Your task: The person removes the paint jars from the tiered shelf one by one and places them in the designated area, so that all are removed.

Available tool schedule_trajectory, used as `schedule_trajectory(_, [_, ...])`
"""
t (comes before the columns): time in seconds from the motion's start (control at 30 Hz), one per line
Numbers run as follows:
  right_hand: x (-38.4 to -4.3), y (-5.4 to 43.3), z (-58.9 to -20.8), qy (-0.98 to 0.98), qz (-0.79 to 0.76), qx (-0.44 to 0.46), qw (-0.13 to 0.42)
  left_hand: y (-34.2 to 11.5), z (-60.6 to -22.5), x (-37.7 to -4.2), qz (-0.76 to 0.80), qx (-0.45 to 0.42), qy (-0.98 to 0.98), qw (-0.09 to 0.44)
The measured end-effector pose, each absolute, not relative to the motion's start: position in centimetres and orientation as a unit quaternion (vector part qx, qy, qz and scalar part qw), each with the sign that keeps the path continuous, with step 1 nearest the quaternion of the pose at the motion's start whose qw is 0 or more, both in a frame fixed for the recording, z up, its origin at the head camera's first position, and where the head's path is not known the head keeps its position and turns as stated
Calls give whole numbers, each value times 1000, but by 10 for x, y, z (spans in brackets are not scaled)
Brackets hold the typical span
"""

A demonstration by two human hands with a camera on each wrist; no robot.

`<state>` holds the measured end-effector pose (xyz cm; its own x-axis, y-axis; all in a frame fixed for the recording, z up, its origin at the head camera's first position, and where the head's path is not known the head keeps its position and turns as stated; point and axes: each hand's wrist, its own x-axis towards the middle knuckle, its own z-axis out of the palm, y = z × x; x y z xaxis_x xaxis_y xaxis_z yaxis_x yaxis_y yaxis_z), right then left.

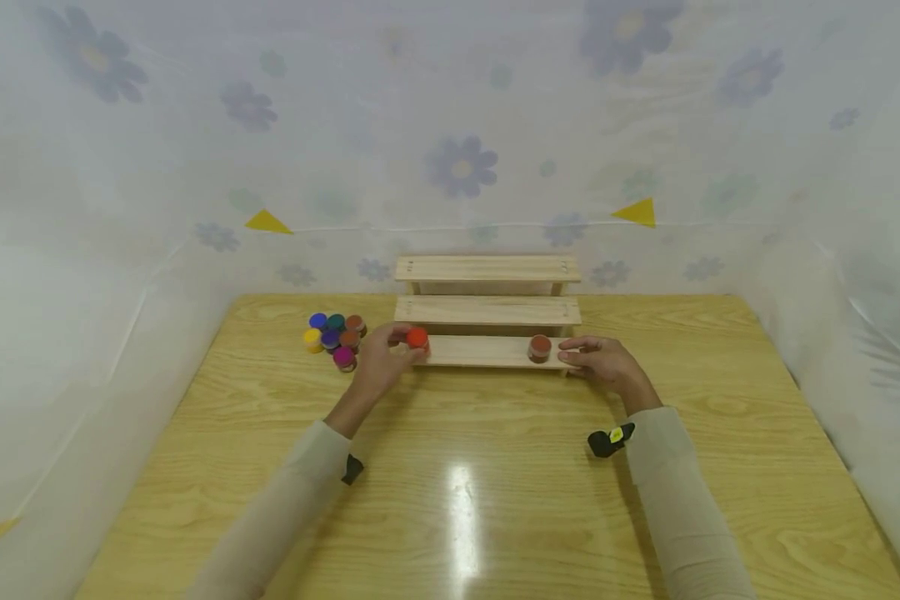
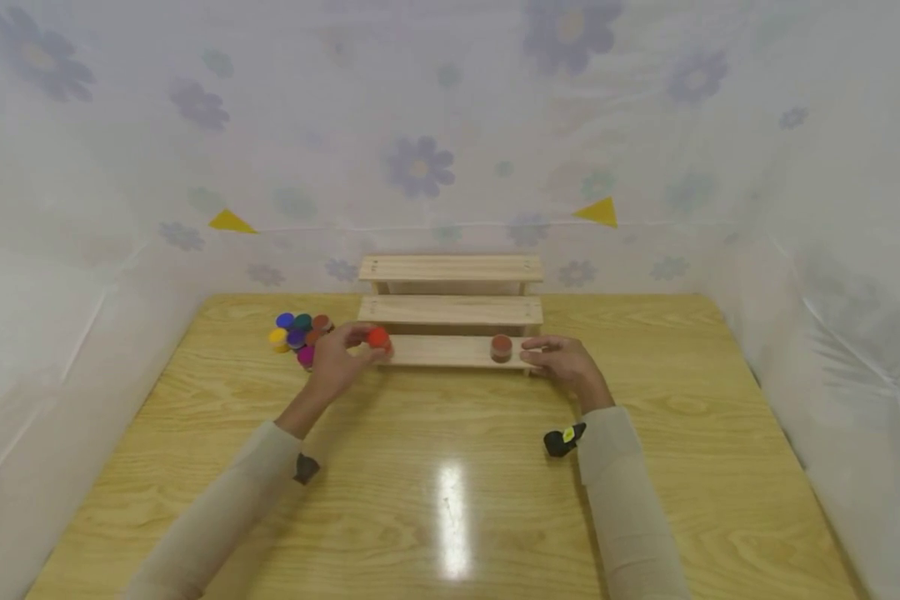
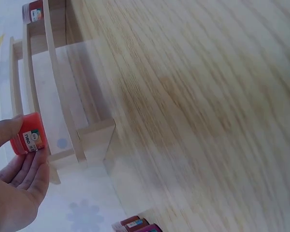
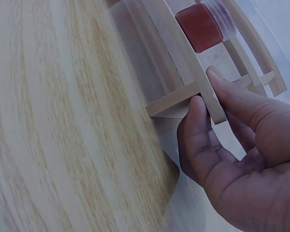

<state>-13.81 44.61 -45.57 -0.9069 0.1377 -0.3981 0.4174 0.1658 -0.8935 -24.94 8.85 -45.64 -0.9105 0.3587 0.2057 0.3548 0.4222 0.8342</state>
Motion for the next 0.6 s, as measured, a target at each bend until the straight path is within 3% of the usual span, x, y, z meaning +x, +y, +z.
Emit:
schedule_trajectory(0.3, [-138,446,-457,758,-616,182,111,71,-452,-253,486,215,847,-36])
schedule_trajectory(0.6, [-138,446,-458,757,-619,180,106,45,-451,-261,483,186,855,-30])
